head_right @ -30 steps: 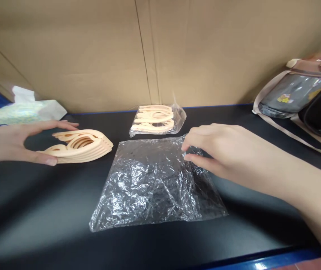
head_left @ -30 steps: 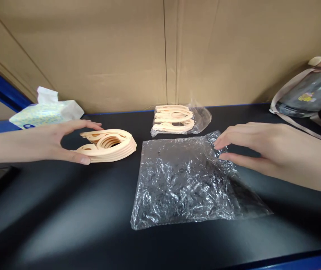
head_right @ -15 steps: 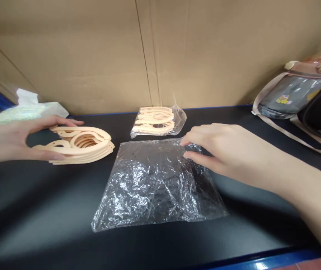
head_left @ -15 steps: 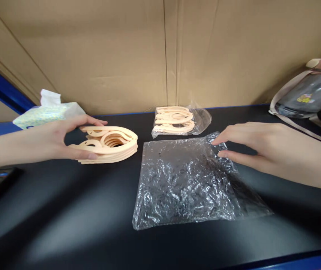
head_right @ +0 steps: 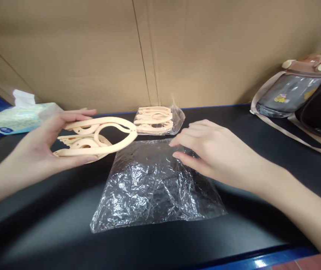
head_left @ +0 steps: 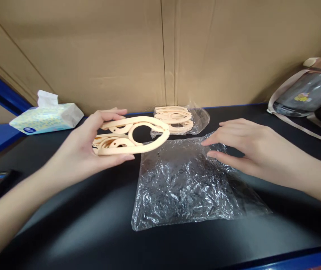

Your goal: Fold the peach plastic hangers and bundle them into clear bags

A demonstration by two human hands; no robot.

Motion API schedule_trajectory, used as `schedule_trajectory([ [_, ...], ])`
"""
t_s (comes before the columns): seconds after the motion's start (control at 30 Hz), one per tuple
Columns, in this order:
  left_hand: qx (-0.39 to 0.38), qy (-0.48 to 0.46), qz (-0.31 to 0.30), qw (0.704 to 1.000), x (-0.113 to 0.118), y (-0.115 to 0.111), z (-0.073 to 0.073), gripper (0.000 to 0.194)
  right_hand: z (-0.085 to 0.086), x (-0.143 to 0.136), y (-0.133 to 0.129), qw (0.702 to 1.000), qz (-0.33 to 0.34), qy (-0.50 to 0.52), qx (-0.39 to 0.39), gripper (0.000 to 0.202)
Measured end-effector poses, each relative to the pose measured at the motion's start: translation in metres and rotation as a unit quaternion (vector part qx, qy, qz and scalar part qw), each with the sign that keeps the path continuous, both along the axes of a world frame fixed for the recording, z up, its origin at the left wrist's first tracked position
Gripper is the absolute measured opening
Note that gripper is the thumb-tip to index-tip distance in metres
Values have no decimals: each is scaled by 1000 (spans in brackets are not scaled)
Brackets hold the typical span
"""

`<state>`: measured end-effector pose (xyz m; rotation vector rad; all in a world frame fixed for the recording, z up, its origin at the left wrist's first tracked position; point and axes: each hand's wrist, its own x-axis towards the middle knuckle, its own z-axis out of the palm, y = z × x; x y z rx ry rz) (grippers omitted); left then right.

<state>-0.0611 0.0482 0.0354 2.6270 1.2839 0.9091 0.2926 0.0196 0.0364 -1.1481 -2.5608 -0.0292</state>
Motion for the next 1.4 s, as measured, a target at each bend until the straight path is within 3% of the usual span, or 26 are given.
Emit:
schedule_trajectory([
  [0.1,82,-14,-33,996,20,-19,-12,68,-6,-13,-6,995,5,96,20,31],
  [0.17,121,-10,-40,992,31,-31,-19,68,-8,-20,-10,985,24,169,-40,31],
  [0.27,115,17,-54,992,39,-43,-28,62,-10,-27,-15,954,35,239,-178,18],
  [0.37,106,44,-74,991,41,-42,-35,58,-10,-32,-16,922,9,278,-270,21],
  [0.63,133,71,-98,984,39,-34,-37,67,-11,-37,-14,852,-3,323,-411,31],
  [0.9,130,84,-136,979,37,-31,-37,63,-15,-33,-10,807,-17,348,-476,30],
  [1.1,109,88,-156,978,38,-32,-35,91,-10,-34,-10,802,-43,343,-488,32],
  [1.4,101,88,-163,978,38,-34,-36,58,-16,-32,-8,798,-54,361,-480,31],
])
